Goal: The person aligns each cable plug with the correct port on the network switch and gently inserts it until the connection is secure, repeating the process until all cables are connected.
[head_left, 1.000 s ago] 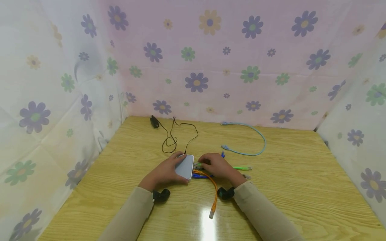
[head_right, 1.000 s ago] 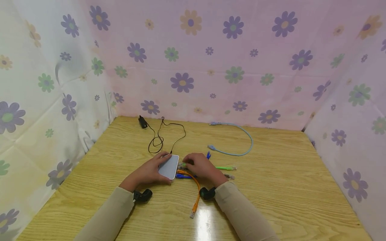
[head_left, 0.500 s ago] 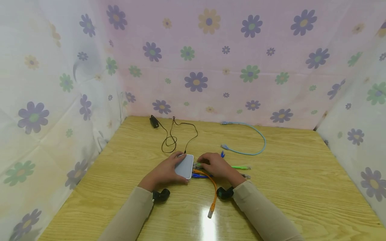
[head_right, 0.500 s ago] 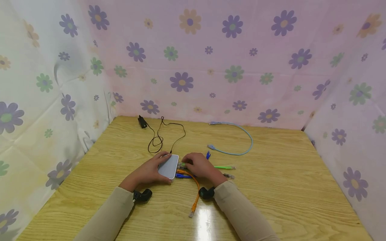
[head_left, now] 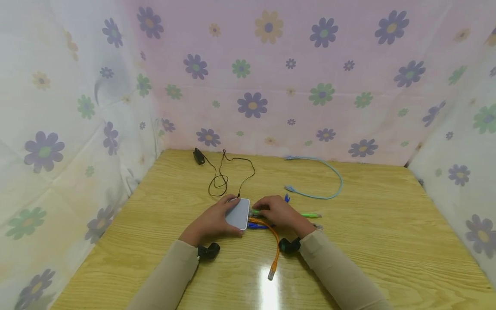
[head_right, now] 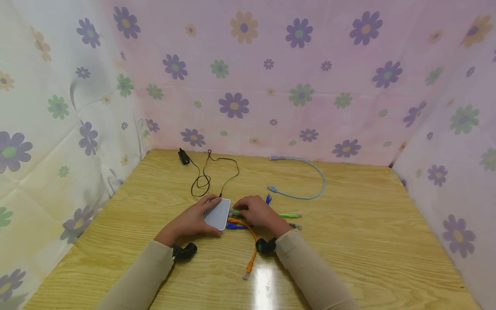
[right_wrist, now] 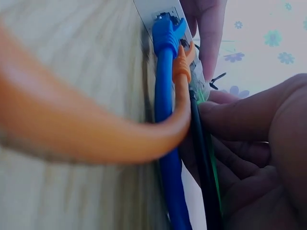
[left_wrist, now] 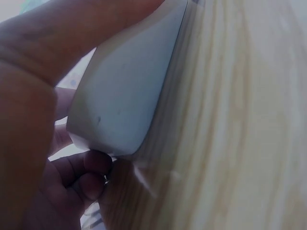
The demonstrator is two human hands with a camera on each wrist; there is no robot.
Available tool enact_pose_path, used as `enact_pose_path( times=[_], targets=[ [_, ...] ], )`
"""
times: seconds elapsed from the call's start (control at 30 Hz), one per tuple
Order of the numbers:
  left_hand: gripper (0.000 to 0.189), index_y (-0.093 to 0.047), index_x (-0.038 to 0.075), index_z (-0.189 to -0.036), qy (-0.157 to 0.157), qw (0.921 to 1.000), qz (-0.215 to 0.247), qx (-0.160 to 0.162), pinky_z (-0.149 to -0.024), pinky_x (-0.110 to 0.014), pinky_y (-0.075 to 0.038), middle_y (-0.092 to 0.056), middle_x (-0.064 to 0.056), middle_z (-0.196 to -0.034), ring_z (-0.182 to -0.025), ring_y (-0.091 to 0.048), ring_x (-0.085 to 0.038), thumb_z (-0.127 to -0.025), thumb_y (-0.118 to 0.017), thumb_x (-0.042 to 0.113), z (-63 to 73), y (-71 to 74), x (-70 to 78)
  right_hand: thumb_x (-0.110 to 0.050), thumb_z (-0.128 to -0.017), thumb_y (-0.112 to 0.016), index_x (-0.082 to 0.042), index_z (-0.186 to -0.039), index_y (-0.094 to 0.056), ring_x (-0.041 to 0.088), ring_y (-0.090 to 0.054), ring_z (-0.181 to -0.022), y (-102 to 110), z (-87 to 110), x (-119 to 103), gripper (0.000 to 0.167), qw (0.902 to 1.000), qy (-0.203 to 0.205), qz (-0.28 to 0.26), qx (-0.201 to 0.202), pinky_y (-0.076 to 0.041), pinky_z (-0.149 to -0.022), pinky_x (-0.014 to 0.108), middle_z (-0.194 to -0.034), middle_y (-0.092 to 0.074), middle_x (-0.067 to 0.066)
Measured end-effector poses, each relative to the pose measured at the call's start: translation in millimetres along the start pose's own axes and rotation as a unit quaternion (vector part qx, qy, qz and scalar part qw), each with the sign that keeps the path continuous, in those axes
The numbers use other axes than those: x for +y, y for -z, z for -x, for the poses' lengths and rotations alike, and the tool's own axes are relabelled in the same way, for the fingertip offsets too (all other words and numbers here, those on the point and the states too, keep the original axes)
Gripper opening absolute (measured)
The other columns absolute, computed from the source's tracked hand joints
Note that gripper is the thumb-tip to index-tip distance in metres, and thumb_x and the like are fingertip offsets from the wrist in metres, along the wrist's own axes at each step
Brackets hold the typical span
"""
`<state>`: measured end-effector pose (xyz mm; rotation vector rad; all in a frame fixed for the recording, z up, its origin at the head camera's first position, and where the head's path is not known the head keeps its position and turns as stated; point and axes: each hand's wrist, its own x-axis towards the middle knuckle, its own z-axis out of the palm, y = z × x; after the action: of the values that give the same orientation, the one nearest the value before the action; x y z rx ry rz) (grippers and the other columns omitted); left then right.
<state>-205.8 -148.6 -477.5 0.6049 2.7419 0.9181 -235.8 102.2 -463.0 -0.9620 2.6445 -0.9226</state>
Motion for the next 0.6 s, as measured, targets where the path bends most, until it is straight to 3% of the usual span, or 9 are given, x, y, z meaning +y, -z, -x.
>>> enact_pose_path(
  times=[0.37,0.6],
  targets=[
    [0.110,-0.033,0.019,-0.153,0.001,1.0000,-0.007,-0.002,-0.091,-0.039,-0.045,-0.029,0.001,-0.155,-0.119,-0.049,-0.023,-0.063,-0.083,0.060,-1.2,2.0,6.6,-0.011,-0.095,-0.061,-0.016,-0.114,-0.072,0.018,-0.065,-0.105,3.4,-4.3,1.8,0.023,0.9993,-0.024,-0.025,-0.016,-0.052,-0.087,0.036,-0.113,-0.070,0.001],
    [0.112,-0.032,0.022,-0.153,0.015,0.9999,-0.001,-0.002,-0.092,-0.037,-0.045,-0.028,0.004,-0.156,-0.119,-0.048,-0.022,-0.062,-0.084,0.060,-2.1,2.0,7.5,-0.010,-0.094,-0.061,-0.013,-0.114,-0.072,0.020,-0.065,-0.105,6.3,-5.8,-1.5,0.022,0.9994,-0.016,-0.022,-0.020,-0.052,-0.087,0.036,-0.113,-0.071,0.002]
  ],
)
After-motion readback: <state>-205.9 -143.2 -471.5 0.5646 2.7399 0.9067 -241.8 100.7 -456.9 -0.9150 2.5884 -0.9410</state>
